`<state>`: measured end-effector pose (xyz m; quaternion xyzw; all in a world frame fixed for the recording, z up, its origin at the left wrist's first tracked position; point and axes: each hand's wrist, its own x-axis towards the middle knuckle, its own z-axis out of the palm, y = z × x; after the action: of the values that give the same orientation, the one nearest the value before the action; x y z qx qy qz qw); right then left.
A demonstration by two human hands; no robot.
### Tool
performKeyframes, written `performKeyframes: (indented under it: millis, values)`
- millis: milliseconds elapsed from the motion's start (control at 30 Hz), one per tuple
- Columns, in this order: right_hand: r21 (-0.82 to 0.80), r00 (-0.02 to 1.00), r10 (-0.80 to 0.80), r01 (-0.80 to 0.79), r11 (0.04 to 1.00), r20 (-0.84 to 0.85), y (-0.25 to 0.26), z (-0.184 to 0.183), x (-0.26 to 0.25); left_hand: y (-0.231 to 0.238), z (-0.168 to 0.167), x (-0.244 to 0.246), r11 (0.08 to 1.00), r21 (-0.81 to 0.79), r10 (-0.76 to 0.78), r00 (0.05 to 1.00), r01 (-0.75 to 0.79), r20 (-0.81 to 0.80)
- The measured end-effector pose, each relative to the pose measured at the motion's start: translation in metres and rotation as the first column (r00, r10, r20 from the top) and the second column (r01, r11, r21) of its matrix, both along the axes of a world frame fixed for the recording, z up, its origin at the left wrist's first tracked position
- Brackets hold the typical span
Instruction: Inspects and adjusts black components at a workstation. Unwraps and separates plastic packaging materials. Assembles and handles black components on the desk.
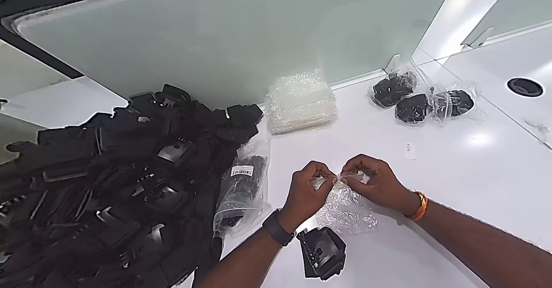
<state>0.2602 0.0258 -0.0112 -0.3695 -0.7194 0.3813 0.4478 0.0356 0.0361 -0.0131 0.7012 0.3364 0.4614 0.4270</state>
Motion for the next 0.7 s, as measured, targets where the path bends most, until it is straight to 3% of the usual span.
performKeyframes:
  millis: [367,533,700]
  values:
    - [0.049,0.998,0.014,-0.011,0.999,-0.054,-0.0017,0.0053,0.0001,-0.0025,0.0034,-0.0009,1.0,-0.011,-0.006,1.0,0.006,0.016]
    - [-0.026,0.999,0.021,-0.022,0.999,-0.036,0.0012,0.0008,-0.0008,-0.0022,-0.0005,-0.0001,1.0,0.019,0.021,1.0,-0.021,-0.023]
    - [-0.102,0.99,-0.054,0.041,0.994,-0.13,0.0043,0.001,-0.0004,0.0018,0.0008,-0.0012,0.988,-0.089,0.129,0.991,-0.124,0.046]
